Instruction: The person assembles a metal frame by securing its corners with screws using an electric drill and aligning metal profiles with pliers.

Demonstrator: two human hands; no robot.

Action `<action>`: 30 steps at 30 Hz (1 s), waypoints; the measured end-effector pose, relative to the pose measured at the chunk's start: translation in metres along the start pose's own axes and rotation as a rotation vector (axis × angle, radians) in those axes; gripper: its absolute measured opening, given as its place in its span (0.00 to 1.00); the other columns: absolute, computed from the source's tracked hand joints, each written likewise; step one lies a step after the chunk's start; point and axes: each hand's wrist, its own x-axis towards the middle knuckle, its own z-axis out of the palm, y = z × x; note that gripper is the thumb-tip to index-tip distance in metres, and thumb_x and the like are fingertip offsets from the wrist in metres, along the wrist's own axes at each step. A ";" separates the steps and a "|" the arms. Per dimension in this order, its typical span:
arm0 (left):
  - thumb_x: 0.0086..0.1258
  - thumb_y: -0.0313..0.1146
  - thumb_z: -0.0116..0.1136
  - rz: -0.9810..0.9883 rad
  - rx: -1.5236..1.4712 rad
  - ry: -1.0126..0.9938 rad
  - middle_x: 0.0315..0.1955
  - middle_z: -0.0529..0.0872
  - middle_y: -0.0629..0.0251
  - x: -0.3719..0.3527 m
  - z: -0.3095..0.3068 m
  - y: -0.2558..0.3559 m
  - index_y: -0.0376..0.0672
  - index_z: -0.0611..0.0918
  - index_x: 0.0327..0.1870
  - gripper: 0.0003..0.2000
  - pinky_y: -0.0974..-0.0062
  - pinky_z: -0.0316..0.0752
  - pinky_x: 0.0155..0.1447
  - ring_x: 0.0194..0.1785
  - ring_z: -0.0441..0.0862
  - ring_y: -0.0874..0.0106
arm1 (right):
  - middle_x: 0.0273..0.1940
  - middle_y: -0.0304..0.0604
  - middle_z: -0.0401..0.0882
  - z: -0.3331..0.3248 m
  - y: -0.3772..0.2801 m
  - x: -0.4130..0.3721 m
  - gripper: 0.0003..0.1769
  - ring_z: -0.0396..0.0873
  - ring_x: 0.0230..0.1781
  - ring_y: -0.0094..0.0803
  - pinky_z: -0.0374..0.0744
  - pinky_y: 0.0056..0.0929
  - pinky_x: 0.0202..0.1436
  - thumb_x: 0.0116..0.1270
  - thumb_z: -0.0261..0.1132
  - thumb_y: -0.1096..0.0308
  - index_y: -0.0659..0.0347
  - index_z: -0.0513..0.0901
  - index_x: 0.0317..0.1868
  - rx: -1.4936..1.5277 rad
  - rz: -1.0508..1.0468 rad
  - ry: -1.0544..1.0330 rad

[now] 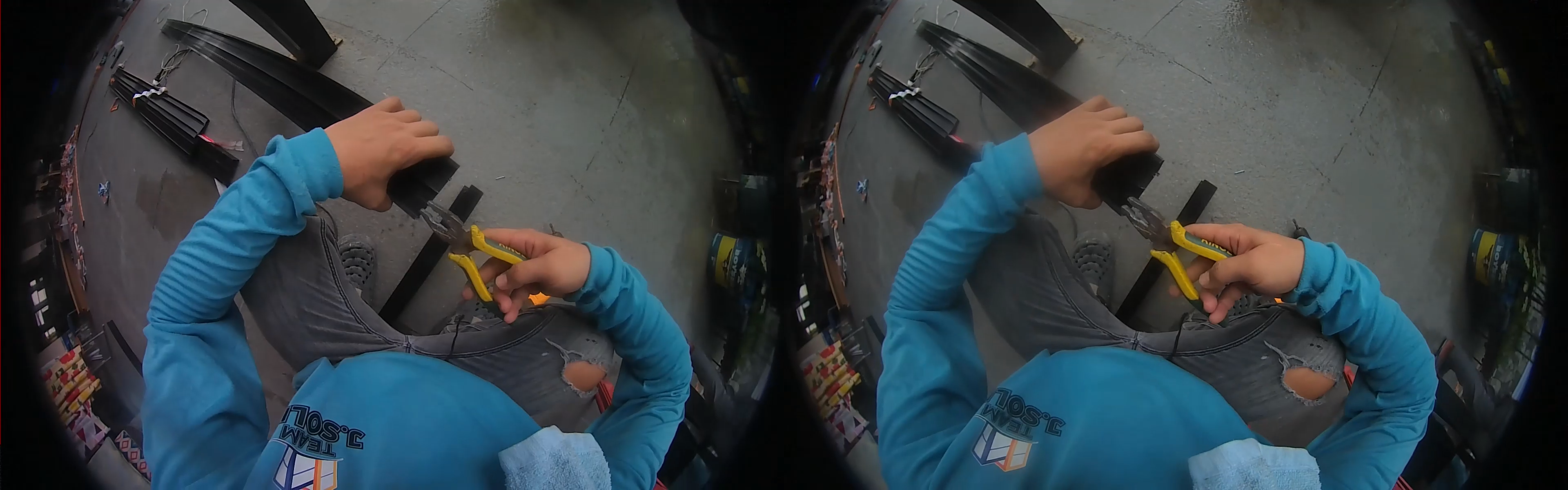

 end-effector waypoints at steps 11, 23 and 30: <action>0.35 0.30 0.75 0.047 0.026 0.040 0.46 0.78 0.66 -0.005 0.004 0.006 0.46 0.73 0.58 0.40 0.66 0.68 0.59 0.50 0.77 0.65 | 0.49 0.57 0.81 -0.015 0.020 0.015 0.32 0.82 0.35 0.24 0.84 0.19 0.36 0.68 0.57 0.72 0.69 0.59 0.70 0.173 0.029 -0.010; 0.37 0.32 0.78 0.099 0.055 0.049 0.46 0.79 0.68 -0.007 0.013 0.016 0.46 0.72 0.58 0.40 0.65 0.68 0.57 0.52 0.77 0.67 | 0.57 0.62 0.76 -0.002 0.036 0.017 0.28 0.83 0.49 0.39 0.83 0.30 0.53 0.68 0.50 0.69 0.75 0.64 0.67 0.510 0.176 -0.173; 0.37 0.32 0.78 0.097 0.087 0.043 0.46 0.79 0.68 -0.007 0.016 0.017 0.46 0.72 0.58 0.40 0.65 0.68 0.59 0.52 0.77 0.67 | 0.62 0.65 0.72 -0.004 0.040 0.017 0.32 0.79 0.57 0.44 0.80 0.37 0.60 0.66 0.50 0.68 0.75 0.61 0.69 0.391 0.130 -0.071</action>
